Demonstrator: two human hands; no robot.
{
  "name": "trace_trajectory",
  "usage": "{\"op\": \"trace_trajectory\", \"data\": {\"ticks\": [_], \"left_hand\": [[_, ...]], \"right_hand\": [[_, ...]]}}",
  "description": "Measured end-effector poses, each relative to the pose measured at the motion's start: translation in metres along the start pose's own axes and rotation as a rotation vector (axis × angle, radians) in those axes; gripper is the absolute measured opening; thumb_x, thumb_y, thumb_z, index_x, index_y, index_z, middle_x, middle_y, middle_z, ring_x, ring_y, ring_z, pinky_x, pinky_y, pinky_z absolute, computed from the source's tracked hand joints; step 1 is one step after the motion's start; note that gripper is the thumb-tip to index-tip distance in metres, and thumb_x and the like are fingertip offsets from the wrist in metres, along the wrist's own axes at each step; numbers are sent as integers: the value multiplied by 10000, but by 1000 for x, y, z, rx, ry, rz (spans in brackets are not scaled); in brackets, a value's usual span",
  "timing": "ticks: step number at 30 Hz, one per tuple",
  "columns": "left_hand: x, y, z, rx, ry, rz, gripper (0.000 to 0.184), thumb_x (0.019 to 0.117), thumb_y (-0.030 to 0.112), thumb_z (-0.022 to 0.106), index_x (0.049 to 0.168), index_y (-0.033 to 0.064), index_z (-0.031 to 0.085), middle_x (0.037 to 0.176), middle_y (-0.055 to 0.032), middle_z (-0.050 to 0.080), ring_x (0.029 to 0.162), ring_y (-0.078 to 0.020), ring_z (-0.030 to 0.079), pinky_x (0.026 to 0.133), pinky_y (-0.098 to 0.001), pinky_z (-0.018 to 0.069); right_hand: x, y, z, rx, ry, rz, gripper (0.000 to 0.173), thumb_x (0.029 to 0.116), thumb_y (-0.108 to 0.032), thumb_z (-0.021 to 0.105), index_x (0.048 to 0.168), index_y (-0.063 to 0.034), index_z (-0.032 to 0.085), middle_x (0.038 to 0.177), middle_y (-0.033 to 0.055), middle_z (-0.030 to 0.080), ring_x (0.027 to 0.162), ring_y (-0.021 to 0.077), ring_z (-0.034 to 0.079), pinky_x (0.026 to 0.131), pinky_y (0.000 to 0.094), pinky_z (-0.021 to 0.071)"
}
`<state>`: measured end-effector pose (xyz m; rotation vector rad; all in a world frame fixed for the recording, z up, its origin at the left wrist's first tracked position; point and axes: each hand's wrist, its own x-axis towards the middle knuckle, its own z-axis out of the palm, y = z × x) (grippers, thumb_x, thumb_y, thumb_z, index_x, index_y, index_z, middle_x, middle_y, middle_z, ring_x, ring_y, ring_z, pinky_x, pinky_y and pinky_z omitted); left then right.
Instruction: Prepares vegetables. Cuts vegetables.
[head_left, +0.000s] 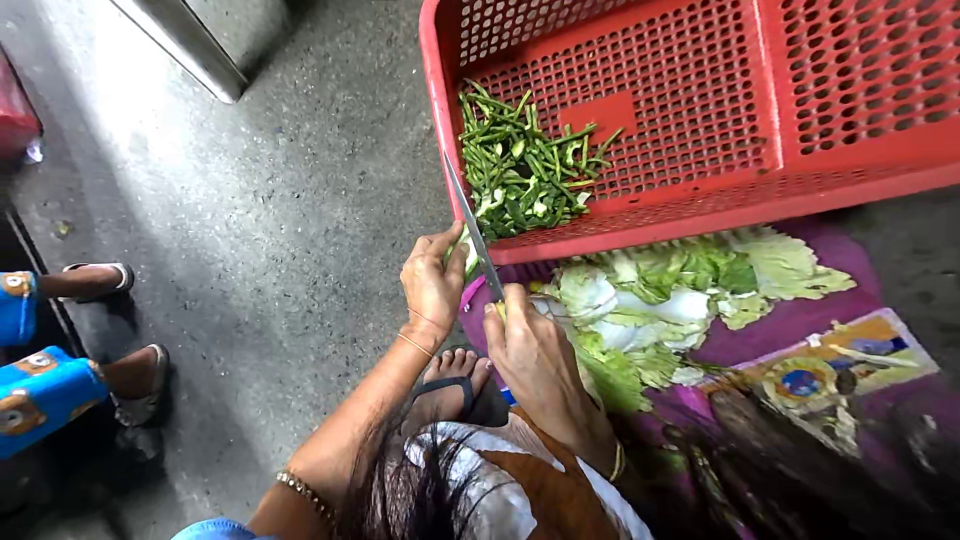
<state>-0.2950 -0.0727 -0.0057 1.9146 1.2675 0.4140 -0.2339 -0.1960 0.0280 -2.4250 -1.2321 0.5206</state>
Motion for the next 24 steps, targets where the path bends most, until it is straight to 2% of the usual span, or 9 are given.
{"op": "trace_trajectory", "data": {"ticks": [9,16,19,22,24], "left_hand": [[-2,-4,7,7,47,145,284,965,46,646,1238,37,725,1144,-150,709,901,-223,712,765,-388,594],[-1,-5,8,6,58,114,284,960,65,659,1234,37,730,1042,-138,699,825,-201,683,715,-354,575],[0,-2,7,8,37,82,271,964,75,658,1222,35,731,1019,-136,686,789,-196,664,690,-352,565],[-1,-1,6,-12,24,60,272,972,81,654,1232,46,727,1073,-135,691,859,-198,676,742,-350,572],[-2,-4,4,-39,-35,10,303,1000,125,637,1294,83,698,1134,-132,690,950,-216,680,821,-385,569]], "right_hand": [[0,-1,2,-72,-101,81,302,1027,-184,463,1153,35,627,697,169,637,598,362,676,499,458,504],[9,-2,4,-47,-138,93,302,1037,-194,463,1151,41,616,667,162,630,616,367,688,515,464,515],[22,-5,5,-52,-230,141,324,1068,-214,455,1203,43,598,752,215,666,711,425,707,588,527,542],[30,-6,11,-74,-231,147,348,1070,-226,458,1237,46,598,766,224,676,726,438,708,600,540,544],[34,-8,8,-78,-252,162,340,1072,-227,452,1229,38,597,787,226,683,748,434,713,619,538,547]]}}
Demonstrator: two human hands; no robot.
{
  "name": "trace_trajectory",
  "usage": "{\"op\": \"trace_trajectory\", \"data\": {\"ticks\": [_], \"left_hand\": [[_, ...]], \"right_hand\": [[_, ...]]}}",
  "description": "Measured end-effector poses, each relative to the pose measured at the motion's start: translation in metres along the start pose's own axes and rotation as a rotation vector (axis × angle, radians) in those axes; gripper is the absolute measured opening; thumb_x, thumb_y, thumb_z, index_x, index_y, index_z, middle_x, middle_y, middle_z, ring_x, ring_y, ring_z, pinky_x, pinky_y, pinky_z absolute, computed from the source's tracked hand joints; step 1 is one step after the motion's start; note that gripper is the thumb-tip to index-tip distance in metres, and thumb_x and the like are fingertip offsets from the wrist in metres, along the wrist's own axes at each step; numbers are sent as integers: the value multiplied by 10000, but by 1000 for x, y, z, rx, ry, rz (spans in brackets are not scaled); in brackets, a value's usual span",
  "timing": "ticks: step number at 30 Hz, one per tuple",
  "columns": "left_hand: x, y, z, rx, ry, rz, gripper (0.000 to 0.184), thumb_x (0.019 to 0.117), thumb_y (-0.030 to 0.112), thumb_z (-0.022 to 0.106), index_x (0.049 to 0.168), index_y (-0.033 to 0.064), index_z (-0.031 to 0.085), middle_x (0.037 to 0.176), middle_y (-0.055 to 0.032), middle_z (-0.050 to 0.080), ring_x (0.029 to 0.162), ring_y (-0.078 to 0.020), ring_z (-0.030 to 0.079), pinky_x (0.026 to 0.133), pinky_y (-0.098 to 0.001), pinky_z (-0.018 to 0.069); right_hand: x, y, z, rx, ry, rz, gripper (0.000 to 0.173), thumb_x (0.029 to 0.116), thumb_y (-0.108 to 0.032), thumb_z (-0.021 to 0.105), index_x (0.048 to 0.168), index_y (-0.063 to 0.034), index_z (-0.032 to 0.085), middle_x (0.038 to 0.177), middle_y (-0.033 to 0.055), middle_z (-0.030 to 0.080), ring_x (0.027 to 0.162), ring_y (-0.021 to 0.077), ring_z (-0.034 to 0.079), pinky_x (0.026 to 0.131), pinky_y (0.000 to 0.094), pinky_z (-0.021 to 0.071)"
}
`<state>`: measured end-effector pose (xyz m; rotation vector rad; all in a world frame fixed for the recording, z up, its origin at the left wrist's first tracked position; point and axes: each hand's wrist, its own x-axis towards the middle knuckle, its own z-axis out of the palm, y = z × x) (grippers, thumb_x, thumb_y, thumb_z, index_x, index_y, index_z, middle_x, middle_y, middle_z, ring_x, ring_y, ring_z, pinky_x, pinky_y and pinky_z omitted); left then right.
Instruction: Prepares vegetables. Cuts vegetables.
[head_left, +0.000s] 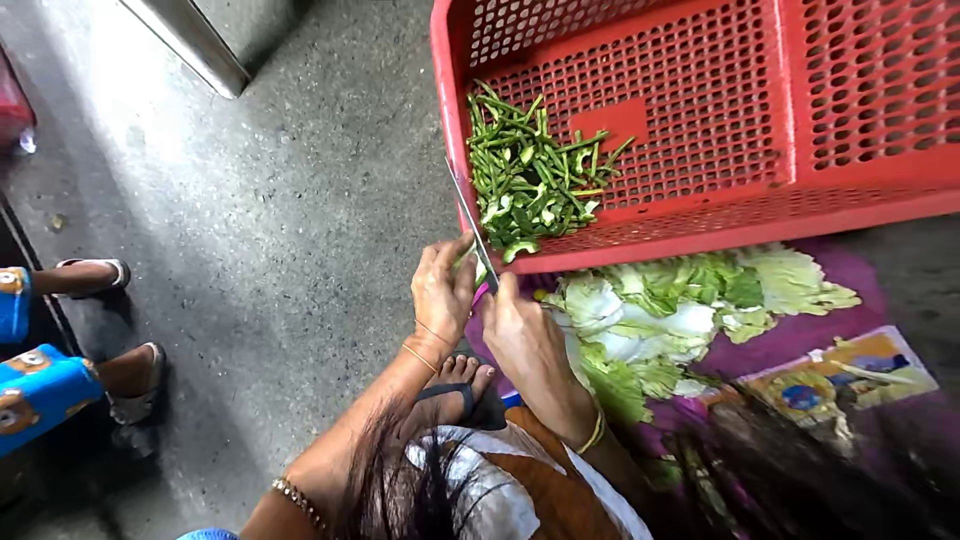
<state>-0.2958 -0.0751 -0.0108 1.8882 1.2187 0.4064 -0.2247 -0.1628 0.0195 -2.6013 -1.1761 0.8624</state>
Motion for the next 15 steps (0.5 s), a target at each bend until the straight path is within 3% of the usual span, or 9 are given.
{"op": "trace_trajectory", "data": {"ticks": [2,4,6,9,15], "left_hand": [[-3,-7,-4,1,-92,-75,366,1044,219,590,1406,177,631,1113,-121,695,913,-235,683,801,-444,569],[-3,-14,-7,4,-139,-120,411,1077,275,535,1486,261,565,1017,-107,722,734,-202,691,686,-420,596],[-4,-10,-12,-17,-102,-77,427,1071,196,524,1497,180,552,980,-131,701,679,-193,659,645,-385,581],[-4,2,-12,59,-44,36,466,1031,90,535,1496,51,524,1024,-179,684,795,-242,669,728,-391,573],[2,0,11,174,64,137,456,989,75,605,1444,46,585,1065,-190,612,769,-229,632,644,-335,552]], "right_hand": [[0,5,0,12,-11,0,337,1073,-238,449,1227,22,597,794,219,687,766,432,716,630,539,544],[1,16,0,43,21,-31,334,1065,-258,462,1197,7,619,780,214,682,749,432,707,616,553,530],[1,28,-5,110,79,-33,336,1057,-263,474,1151,17,633,754,215,664,701,425,690,592,563,522],[-6,36,-10,196,227,42,358,1063,-273,472,1157,49,598,700,179,621,629,368,655,568,513,514],[-23,16,-13,155,244,-43,323,1036,-246,503,1100,38,642,682,150,620,593,325,651,519,455,506]]}}
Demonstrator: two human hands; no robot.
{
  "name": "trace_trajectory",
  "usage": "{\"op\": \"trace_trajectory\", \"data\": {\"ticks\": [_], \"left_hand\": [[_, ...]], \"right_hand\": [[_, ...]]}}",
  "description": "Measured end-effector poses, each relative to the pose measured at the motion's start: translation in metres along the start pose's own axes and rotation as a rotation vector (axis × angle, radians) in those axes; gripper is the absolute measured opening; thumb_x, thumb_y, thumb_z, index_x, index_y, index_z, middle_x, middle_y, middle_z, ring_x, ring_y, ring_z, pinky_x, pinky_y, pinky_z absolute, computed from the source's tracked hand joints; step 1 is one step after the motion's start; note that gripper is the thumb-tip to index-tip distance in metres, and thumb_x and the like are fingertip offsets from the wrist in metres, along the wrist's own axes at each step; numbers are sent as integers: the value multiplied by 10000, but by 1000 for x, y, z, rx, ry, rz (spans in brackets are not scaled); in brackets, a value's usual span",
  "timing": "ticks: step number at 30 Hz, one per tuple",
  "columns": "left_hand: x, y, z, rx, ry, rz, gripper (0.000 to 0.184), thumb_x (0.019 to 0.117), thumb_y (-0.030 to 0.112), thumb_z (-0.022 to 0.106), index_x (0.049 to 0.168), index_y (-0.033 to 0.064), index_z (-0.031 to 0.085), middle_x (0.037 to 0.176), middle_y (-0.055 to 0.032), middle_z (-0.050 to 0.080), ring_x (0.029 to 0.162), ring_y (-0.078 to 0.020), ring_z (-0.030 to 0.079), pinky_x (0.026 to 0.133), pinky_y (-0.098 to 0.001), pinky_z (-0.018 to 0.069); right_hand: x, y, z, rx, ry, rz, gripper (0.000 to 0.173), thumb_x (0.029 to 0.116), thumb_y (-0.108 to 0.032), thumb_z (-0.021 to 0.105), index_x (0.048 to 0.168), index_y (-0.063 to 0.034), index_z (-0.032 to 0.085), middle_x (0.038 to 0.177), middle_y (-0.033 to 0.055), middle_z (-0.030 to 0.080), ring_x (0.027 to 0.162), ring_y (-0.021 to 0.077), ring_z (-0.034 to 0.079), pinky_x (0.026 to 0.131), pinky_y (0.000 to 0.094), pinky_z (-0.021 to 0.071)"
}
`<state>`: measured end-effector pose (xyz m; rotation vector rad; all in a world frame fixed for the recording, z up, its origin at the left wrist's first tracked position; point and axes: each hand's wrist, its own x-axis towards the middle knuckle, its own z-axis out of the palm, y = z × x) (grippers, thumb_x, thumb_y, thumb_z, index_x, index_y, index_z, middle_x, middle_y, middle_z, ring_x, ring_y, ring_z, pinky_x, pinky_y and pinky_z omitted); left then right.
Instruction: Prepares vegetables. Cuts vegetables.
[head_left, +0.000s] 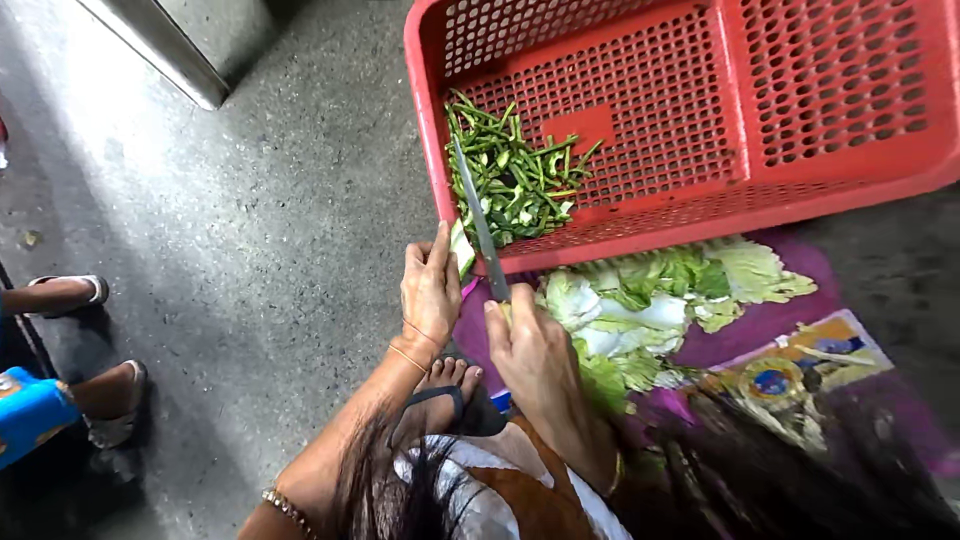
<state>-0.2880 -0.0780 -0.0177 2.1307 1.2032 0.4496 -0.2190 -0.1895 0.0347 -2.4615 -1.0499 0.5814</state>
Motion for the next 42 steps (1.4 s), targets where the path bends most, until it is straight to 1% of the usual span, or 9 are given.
{"op": "trace_trajectory", "data": {"ticks": [3,6,8,15,19,22,30,35,42], "left_hand": [[0,1,1,28,0,2,467,986,64,607,1451,38,573,1070,-199,604,731,-244,637,613,-361,561],[-2,1,2,22,21,15,469,969,48,615,1438,53,591,1050,-186,592,693,-229,623,577,-354,550],[-3,1,4,9,33,28,464,963,44,613,1426,60,605,1044,-181,592,692,-220,620,567,-349,546],[-4,-2,6,13,52,67,456,927,12,620,1382,47,643,1059,-181,593,694,-217,622,563,-334,546],[-4,-3,6,2,61,73,470,938,12,609,1407,26,613,1057,-181,599,715,-211,623,582,-327,546],[-4,-4,5,0,58,69,453,947,19,608,1399,29,621,1055,-176,598,714,-202,616,581,-312,540],[-3,-6,5,-12,62,75,473,929,-7,599,1400,22,620,1030,-166,595,687,-181,596,559,-292,521],[-3,-6,4,-2,59,86,472,922,-6,607,1393,24,628,1035,-169,594,681,-176,594,555,-286,519],[-3,-4,3,18,46,89,439,935,12,618,1373,15,640,1042,-173,605,692,-201,611,553,-315,532]], "right_hand": [[-5,-3,11,-27,1,-46,315,1028,-238,483,1084,21,654,665,124,614,561,295,645,487,423,495],[-9,-6,16,-66,-26,-41,319,1027,-225,477,1091,32,655,691,145,636,563,317,658,479,440,500],[-9,-6,17,-88,-56,-20,327,1036,-220,478,1131,42,649,729,170,654,590,342,673,497,463,515],[-9,-8,9,-176,-26,-46,320,1032,-225,482,1089,35,660,723,171,646,558,335,661,461,444,493],[-7,-8,12,-178,-40,-33,322,1037,-229,481,1090,33,660,729,171,647,553,328,660,464,436,502],[-7,-8,14,-160,-50,-26,318,1035,-224,484,1093,37,656,741,176,653,552,332,661,464,441,505],[-5,-7,9,-158,-35,-38,324,1039,-251,479,1072,21,652,692,147,631,556,319,655,466,423,489],[-4,-7,9,-143,-90,-24,330,1033,-237,474,1126,31,643,674,148,627,556,322,660,473,426,496],[-4,-11,-3,-156,-145,-24,332,1038,-252,473,1132,22,636,651,136,613,551,326,655,468,432,489]]}}
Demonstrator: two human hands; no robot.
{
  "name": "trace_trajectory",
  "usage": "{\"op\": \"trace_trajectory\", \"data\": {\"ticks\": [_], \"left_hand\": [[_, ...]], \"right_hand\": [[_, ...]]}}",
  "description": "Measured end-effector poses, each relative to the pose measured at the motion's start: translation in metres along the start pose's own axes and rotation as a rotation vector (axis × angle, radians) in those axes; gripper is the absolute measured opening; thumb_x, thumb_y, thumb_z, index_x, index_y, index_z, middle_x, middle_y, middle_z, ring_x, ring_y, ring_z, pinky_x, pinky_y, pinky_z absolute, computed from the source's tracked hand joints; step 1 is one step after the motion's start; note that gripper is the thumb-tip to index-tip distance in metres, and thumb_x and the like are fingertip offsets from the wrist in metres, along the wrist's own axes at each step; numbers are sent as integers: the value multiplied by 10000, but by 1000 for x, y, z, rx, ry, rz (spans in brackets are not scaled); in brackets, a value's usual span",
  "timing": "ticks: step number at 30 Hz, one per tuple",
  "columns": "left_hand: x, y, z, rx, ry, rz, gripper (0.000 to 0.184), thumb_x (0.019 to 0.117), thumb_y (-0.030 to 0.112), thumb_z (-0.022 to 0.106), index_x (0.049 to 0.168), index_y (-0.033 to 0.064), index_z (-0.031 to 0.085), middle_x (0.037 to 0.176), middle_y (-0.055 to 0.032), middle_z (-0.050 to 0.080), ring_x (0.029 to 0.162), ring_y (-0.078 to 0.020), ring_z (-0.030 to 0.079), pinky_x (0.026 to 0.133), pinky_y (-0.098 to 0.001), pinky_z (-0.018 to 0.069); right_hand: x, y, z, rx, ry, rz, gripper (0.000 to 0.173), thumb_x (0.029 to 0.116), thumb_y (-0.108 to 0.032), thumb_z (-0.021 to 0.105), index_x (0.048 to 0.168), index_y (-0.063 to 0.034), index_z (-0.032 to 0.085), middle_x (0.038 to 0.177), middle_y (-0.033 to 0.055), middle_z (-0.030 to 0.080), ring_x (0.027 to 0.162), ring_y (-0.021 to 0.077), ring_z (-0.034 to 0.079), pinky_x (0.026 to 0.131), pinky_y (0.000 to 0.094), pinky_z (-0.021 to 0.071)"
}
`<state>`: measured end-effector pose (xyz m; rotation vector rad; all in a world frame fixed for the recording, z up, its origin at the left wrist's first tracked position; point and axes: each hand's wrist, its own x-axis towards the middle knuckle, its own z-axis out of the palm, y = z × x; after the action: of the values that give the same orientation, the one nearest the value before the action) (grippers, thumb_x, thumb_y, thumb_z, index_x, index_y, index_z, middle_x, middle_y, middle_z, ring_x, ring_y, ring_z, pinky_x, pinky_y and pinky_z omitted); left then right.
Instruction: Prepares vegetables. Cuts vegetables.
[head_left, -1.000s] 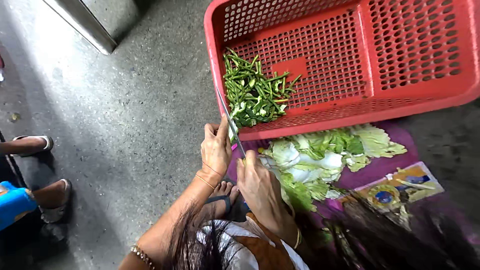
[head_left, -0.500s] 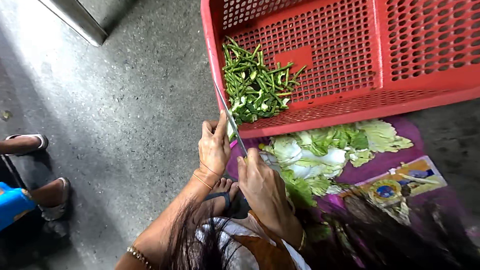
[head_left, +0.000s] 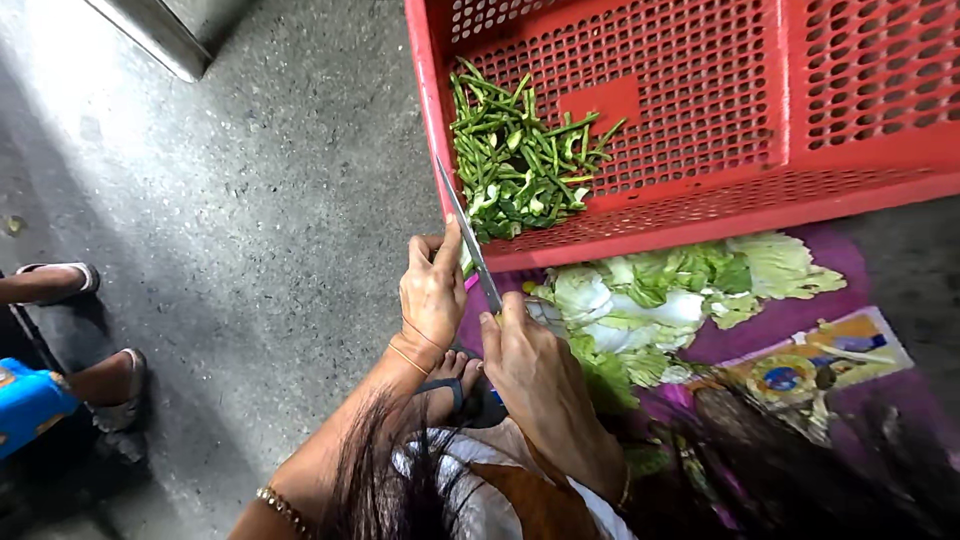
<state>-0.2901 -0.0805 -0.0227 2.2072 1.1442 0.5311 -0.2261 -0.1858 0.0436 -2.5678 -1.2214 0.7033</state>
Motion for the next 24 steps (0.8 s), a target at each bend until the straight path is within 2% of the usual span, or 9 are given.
{"op": "trace_trajectory", "data": {"ticks": [7,14,16,18,22,24], "left_hand": [[-1,0,0,-13,1,0,453,934,-3,606,1386,13,629,1047,-177,600,694,-202,610,560,-313,532],[2,0,-2,-8,-11,-29,444,947,1,613,1390,-3,619,1043,-181,602,720,-208,618,580,-309,537],[2,1,-2,-10,-12,-38,444,944,4,618,1387,2,624,1035,-177,599,703,-207,610,570,-311,532],[0,2,-2,-18,-16,-42,452,939,5,628,1391,10,624,1045,-181,603,717,-213,620,583,-320,542],[-3,0,-3,-98,-48,-117,441,984,40,599,1421,94,621,1099,-170,618,829,-214,633,689,-329,552],[-3,-4,-9,-140,-134,-210,438,1044,148,565,1482,165,571,1083,-166,638,829,-239,633,706,-385,544]], "right_hand": [[1,0,10,-50,40,8,292,1037,-210,479,1083,30,638,698,162,630,544,326,655,466,420,492],[18,3,31,6,48,8,268,1042,-196,476,1056,22,631,682,173,631,602,370,682,505,465,521],[24,0,29,6,20,18,271,1048,-193,484,1100,31,628,684,184,635,631,391,689,527,490,526],[31,-5,23,18,-50,65,279,1060,-199,494,1191,22,603,729,193,654,704,410,704,591,525,544],[41,0,12,115,-174,96,318,1078,-238,470,1280,-7,553,786,206,665,794,428,699,670,563,535],[42,14,6,208,-247,90,320,1085,-297,481,1251,-32,548,775,179,634,731,378,672,651,540,529]]}}
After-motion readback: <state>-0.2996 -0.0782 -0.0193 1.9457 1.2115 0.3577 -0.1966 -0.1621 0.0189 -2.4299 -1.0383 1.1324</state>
